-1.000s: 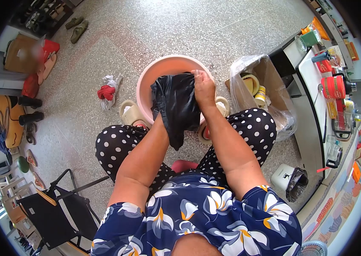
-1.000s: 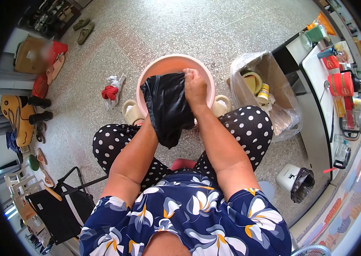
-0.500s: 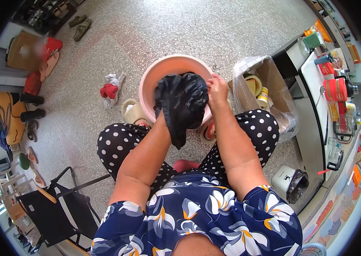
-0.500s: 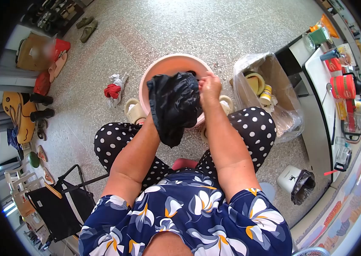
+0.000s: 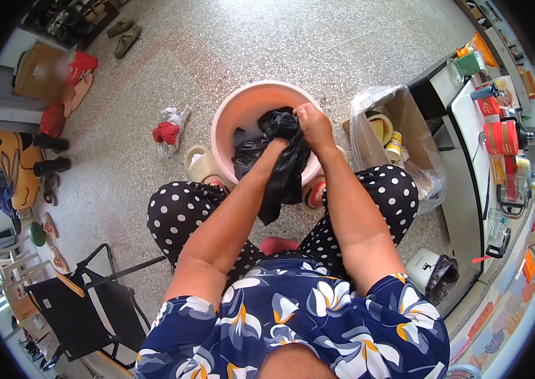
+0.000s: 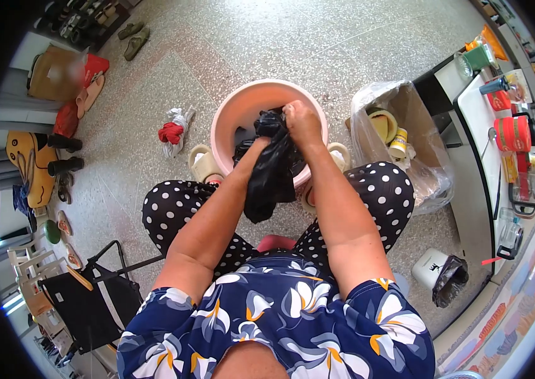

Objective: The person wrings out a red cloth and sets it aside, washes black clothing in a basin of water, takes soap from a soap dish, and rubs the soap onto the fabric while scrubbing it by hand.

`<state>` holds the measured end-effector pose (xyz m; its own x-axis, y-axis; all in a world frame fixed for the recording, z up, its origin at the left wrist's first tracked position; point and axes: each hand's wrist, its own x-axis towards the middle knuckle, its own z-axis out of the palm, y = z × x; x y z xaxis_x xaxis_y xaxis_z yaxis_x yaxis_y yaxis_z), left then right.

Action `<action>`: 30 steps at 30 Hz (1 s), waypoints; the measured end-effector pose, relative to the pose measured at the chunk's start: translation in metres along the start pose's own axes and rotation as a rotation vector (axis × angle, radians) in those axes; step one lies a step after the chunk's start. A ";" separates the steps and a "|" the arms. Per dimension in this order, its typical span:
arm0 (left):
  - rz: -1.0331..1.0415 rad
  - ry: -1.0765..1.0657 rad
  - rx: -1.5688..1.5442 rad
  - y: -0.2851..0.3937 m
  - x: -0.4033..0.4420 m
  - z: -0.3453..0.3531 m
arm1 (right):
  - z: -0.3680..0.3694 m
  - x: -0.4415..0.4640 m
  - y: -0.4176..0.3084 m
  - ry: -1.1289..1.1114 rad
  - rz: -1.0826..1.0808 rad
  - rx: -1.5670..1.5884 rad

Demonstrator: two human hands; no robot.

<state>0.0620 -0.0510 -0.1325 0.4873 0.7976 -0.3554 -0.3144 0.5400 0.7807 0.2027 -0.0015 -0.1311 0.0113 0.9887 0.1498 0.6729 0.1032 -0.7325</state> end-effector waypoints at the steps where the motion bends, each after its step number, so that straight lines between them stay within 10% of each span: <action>1: 0.056 0.093 0.288 -0.004 0.007 0.001 | -0.006 0.001 -0.001 0.005 -0.003 -0.002; 3: 0.258 0.118 0.337 -0.005 0.018 0.001 | -0.022 0.001 -0.014 -0.094 0.530 0.626; 6: 0.352 0.184 0.235 0.006 0.016 0.005 | -0.039 -0.005 -0.030 0.001 0.541 0.909; 8: 0.502 0.252 0.598 0.020 0.006 0.015 | -0.050 -0.009 -0.043 -0.032 0.471 0.808; 11: 0.434 0.303 0.530 0.039 -0.005 0.037 | -0.047 -0.015 -0.077 0.161 -0.285 0.164; 14: 0.300 0.389 0.709 0.048 -0.016 0.048 | -0.040 -0.015 -0.076 -0.048 -0.168 -0.020; 16: 0.575 0.331 1.041 0.027 0.000 0.022 | -0.038 -0.003 -0.069 -0.011 -0.083 0.020; 22: 0.358 0.062 0.172 0.049 -0.007 0.024 | -0.024 0.022 -0.016 -0.237 0.182 0.348; 26: 0.389 0.070 0.307 0.058 -0.009 0.018 | -0.029 0.014 -0.027 -0.124 0.284 0.729; 28: 0.323 0.116 0.333 0.058 -0.006 0.014 | -0.048 0.006 -0.046 -0.127 0.006 -0.151; 30: 0.261 0.174 0.357 0.055 -0.007 0.009 | -0.055 -0.003 -0.065 -0.022 -0.035 -0.115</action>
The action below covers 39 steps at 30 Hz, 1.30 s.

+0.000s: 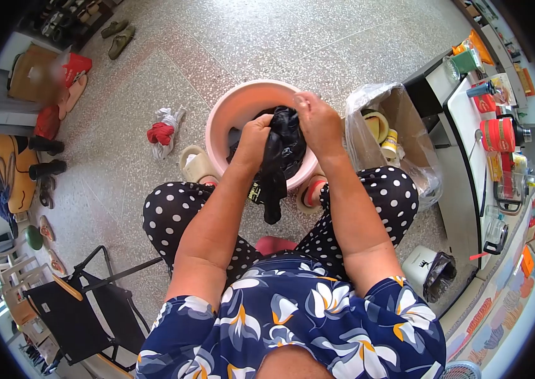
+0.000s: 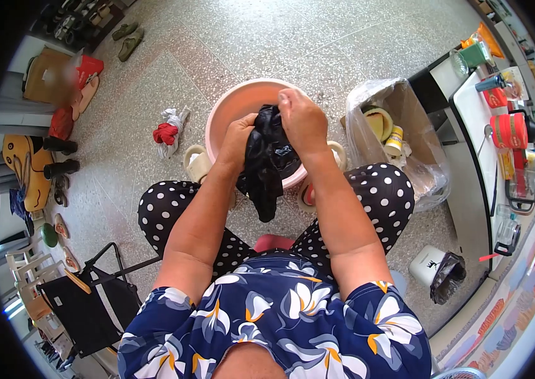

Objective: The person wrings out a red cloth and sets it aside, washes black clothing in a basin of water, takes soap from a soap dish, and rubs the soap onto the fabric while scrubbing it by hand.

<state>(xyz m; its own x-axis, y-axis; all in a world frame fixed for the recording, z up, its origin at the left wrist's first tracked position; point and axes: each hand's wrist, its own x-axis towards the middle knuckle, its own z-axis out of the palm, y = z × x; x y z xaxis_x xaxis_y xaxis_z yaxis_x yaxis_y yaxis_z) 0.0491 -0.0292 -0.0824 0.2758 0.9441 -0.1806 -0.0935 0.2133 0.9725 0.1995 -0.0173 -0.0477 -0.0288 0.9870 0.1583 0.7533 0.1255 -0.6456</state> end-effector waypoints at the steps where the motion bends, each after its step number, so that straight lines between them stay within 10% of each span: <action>1: -0.104 0.019 -0.172 0.000 -0.001 0.000 | -0.006 -0.003 -0.011 0.083 0.004 0.054; 6: -0.093 0.039 -0.265 0.005 -0.005 0.013 | 0.020 -0.009 -0.006 0.061 -0.212 0.019; 12: -0.100 -0.016 -0.429 -0.002 -0.007 0.014 | 0.031 0.012 0.020 -0.226 0.189 0.368; 13: -0.159 0.083 -0.475 0.009 -0.010 0.018 | 0.035 0.008 0.015 -0.056 -0.166 0.040; 21: -0.207 0.183 -0.886 0.001 -0.004 -0.003 | 0.034 -0.021 -0.026 -0.002 -0.078 0.130; 39: -0.093 -0.055 -0.703 0.085 -0.001 -0.016 | -0.073 0.009 -0.064 -0.067 -0.235 0.227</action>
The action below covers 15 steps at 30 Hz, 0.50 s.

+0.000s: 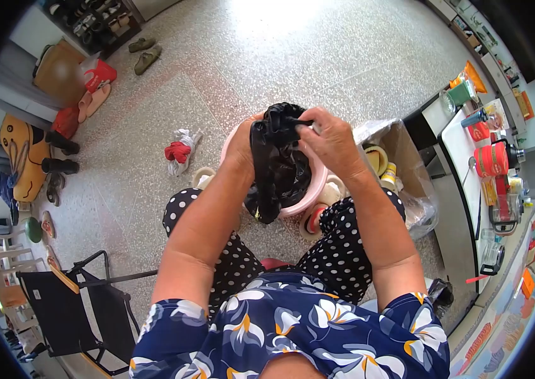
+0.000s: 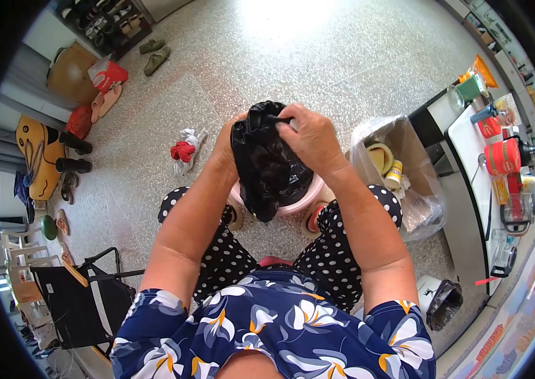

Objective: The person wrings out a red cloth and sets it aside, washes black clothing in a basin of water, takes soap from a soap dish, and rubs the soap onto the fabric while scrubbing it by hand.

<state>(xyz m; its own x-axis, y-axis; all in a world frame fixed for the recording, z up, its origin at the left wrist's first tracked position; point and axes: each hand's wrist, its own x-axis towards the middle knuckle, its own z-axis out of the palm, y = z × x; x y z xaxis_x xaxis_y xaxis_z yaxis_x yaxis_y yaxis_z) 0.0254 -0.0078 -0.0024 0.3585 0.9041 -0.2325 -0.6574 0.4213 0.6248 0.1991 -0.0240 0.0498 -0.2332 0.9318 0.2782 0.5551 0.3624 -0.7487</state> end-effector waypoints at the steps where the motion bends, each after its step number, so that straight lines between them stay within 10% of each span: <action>1: -0.076 -0.035 0.000 0.010 -0.002 0.006 | -0.005 0.003 -0.004 0.036 0.036 -0.011; 7: -0.086 0.006 0.139 0.004 -0.019 0.013 | 0.001 0.010 0.001 0.129 -0.032 0.135; 9: 0.198 -0.063 0.142 -0.025 -0.002 -0.010 | 0.013 0.006 0.021 0.108 0.019 0.138; 15: -0.167 0.011 -0.323 0.019 -0.023 0.027 | 0.018 0.008 0.026 0.153 0.038 0.239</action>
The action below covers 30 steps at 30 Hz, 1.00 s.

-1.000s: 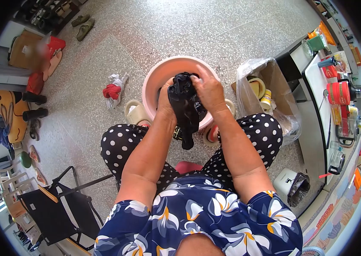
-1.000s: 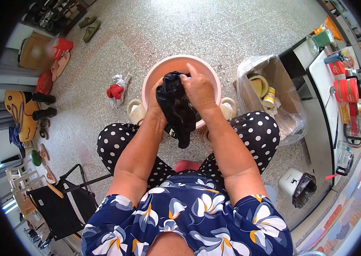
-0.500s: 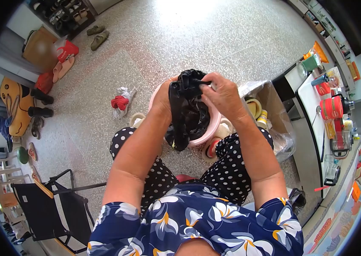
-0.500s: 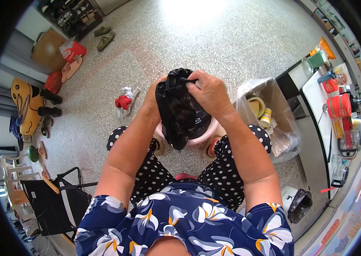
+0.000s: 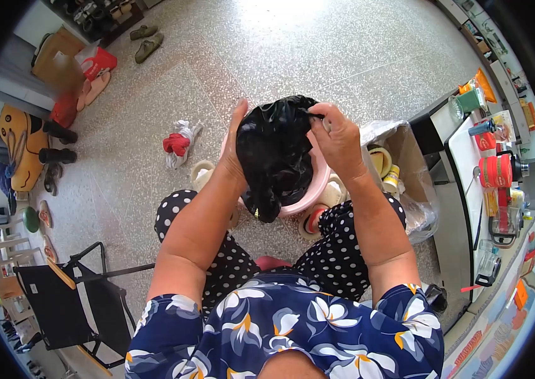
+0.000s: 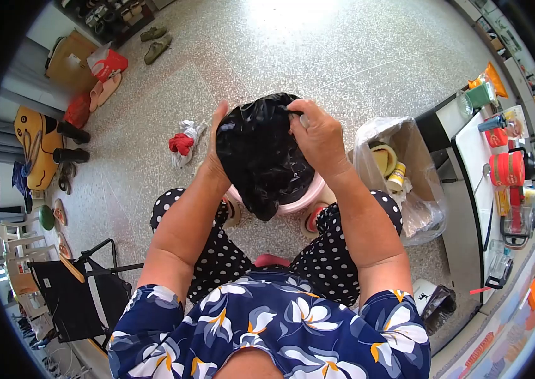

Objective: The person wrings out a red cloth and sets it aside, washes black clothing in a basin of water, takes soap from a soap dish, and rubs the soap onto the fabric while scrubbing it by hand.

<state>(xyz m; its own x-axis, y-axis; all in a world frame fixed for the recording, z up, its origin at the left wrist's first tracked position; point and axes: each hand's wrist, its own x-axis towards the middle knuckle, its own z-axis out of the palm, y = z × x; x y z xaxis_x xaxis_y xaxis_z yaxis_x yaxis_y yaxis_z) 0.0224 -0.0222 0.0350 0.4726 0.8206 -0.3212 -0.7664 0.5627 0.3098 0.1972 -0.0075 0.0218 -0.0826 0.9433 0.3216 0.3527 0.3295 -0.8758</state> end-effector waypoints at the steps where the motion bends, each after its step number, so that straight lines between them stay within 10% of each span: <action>1: -0.020 -0.031 -0.015 0.005 0.001 -0.001 | -0.001 0.002 0.002 0.008 -0.162 -0.117; 5: 0.169 0.086 0.609 0.005 0.016 -0.020 | 0.004 -0.001 0.007 -0.141 -0.301 -0.231; 14: 0.066 0.225 0.163 -0.002 0.033 -0.037 | 0.002 0.013 0.002 -0.342 0.284 -0.332; 17: 0.073 0.204 0.185 -0.002 0.030 -0.035 | 0.014 0.007 0.011 -0.139 -0.008 -0.486; 30: 0.116 0.228 0.263 -0.009 0.025 -0.036 | 0.003 0.012 0.018 -0.222 0.223 -0.239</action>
<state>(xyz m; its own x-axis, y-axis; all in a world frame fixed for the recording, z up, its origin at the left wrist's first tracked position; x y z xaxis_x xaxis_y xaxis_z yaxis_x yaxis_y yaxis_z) 0.0250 -0.0103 -0.0081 0.2571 0.8540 -0.4524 -0.6570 0.4977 0.5662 0.2002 0.0100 0.0090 -0.1701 0.9851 0.0246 0.5895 0.1218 -0.7986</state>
